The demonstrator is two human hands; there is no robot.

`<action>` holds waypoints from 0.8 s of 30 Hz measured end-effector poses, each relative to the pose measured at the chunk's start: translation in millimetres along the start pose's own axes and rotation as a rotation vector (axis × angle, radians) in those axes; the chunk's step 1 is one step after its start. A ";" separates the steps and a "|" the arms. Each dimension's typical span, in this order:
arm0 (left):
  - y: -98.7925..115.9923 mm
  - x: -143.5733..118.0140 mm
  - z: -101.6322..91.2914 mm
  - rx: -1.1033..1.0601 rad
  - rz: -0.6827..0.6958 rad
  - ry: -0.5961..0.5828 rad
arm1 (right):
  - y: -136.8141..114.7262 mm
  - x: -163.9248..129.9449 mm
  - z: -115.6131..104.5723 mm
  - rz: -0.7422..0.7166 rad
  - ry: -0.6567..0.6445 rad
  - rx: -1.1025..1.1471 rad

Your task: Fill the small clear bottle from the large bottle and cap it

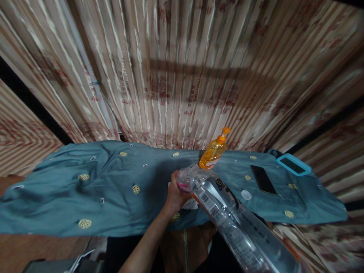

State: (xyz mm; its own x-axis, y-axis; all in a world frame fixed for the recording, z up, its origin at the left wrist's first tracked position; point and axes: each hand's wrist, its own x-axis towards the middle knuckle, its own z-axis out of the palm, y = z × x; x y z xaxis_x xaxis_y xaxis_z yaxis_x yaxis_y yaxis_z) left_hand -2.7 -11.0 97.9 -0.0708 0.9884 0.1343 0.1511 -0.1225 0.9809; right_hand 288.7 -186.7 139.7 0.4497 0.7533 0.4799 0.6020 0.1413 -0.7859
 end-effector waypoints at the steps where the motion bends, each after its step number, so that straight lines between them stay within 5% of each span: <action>1: 0.2 0.0 0.0 0.002 0.000 0.001 | -1.8 4.7 -0.9 0.003 -0.009 0.005; 11: 6.2 -0.2 -0.8 0.005 -0.033 -0.008 | -16.2 8.2 5.7 -0.023 -0.029 0.028; 17: 6.9 -0.2 -1.2 -0.002 -0.024 0.003 | -3.5 29.2 -4.5 0.047 -0.027 -0.018; 24: 4.4 -0.1 -1.6 0.007 -0.019 -0.009 | 14.2 12.5 -7.7 0.092 -0.060 0.020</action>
State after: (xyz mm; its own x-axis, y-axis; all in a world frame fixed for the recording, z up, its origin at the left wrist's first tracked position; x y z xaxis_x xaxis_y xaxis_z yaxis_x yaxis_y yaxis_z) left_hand -3.6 -11.7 102.4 -0.0651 0.9913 0.1143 0.1570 -0.1029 0.9822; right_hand 308.0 -180.2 137.5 0.4614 0.8009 0.3817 0.5468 0.0822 -0.8332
